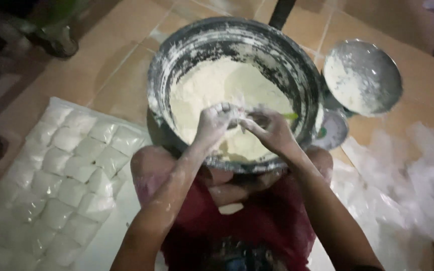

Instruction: Filling small plastic bags with powder from a large basin and arranging them on a tray

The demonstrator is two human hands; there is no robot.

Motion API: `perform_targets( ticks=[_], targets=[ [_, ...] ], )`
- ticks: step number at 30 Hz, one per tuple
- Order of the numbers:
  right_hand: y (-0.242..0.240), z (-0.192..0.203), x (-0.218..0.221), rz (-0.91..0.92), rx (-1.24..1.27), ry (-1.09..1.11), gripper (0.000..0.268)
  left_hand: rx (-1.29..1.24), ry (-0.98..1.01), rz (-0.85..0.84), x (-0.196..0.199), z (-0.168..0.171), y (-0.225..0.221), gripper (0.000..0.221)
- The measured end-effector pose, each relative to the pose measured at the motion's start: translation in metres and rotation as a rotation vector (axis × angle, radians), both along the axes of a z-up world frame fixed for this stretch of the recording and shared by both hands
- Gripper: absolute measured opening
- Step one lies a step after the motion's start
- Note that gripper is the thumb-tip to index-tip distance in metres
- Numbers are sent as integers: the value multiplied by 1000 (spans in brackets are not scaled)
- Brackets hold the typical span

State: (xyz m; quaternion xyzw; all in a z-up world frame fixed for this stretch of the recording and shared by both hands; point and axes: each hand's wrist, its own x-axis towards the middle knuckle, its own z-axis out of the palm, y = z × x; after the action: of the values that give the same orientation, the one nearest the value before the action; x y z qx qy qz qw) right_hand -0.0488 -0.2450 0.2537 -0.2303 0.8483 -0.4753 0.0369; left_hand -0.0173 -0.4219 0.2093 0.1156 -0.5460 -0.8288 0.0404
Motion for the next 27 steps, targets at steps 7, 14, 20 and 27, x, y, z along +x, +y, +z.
perform_targets(
  ticks=[7, 14, 20, 27],
  targets=[
    [-35, 2, 25, 30, -185, -343, 20, 130, -56, 18, 27, 1, -32, 19],
    [-62, -39, 11, -210, -362, -637, 31, -28, -25, 82, 16, -47, -57, 27],
    [-50, -79, -13, -405, -185, -267, 34, -923, -144, 80, 1, -16, -71, 16],
    [-35, -88, -18, -377, 27, -242, 26, -953, -253, 98, -18, -10, -45, 21]
  ],
)
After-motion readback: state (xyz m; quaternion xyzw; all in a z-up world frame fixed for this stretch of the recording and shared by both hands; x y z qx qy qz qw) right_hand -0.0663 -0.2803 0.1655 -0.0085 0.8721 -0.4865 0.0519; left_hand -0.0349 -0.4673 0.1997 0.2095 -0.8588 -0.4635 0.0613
